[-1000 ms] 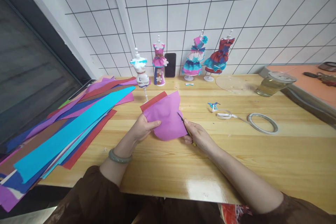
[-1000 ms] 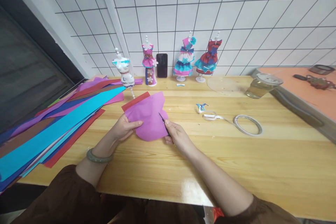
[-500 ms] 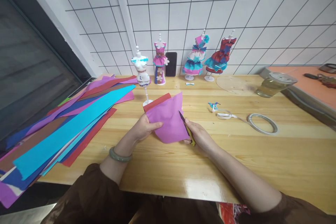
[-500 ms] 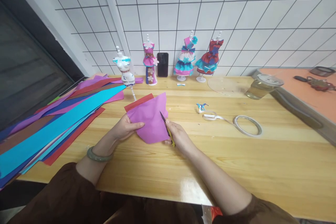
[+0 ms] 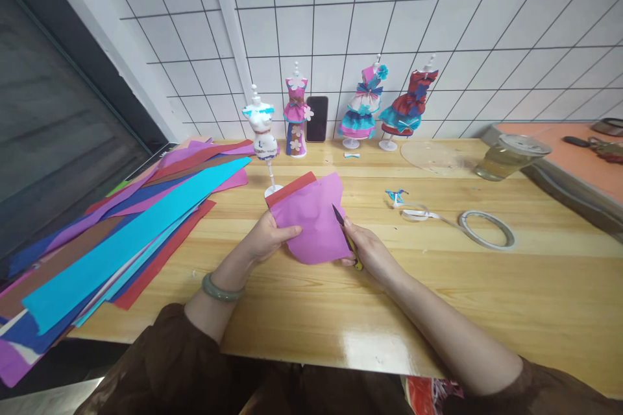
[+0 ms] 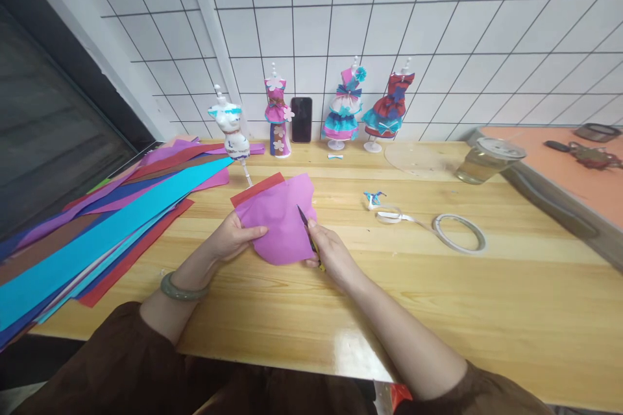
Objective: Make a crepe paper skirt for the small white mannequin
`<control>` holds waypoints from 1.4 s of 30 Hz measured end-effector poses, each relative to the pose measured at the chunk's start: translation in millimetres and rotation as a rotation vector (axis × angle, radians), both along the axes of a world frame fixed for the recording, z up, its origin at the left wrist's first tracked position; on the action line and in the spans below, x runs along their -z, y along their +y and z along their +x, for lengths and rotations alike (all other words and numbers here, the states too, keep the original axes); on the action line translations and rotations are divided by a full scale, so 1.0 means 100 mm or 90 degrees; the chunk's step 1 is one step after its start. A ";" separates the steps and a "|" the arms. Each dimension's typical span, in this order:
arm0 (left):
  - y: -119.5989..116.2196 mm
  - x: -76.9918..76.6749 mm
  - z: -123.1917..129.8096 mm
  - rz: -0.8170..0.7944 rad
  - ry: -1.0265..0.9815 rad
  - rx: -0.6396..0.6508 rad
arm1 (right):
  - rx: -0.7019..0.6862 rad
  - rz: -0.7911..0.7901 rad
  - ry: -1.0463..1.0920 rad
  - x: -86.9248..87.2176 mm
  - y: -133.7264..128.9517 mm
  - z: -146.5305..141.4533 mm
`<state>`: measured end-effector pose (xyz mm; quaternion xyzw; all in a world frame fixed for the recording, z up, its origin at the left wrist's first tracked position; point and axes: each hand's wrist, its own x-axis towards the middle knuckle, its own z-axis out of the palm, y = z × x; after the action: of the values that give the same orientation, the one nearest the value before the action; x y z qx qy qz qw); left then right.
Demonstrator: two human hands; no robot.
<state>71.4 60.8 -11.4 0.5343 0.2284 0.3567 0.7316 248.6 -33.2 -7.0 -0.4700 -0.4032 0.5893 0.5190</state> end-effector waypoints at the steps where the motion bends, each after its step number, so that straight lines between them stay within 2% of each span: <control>1: 0.00 0.00 0.00 -0.001 0.000 0.001 | -0.001 0.001 -0.001 0.00 0.00 0.00; 14: 0.01 0.02 -0.01 -0.001 0.011 -0.005 | 0.018 -0.013 0.031 0.01 0.01 -0.01; 20: 0.00 0.02 -0.02 -0.011 0.020 -0.008 | 0.024 -0.007 0.000 0.04 0.03 0.01; 32: 0.00 0.03 -0.01 -0.009 0.022 -0.008 | -0.002 -0.030 0.125 0.06 0.03 -0.01; 37: -0.03 0.01 -0.01 -0.008 0.042 0.012 | 0.014 -0.015 0.094 0.02 0.02 -0.02; 42: -0.04 0.02 0.00 -0.016 0.051 0.016 | 0.053 -0.047 0.057 0.02 0.03 -0.01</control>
<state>71.2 56.5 -13.4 0.5418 0.2550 0.3228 0.7330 247.3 -30.7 -8.8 -0.4782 -0.3373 0.6024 0.5429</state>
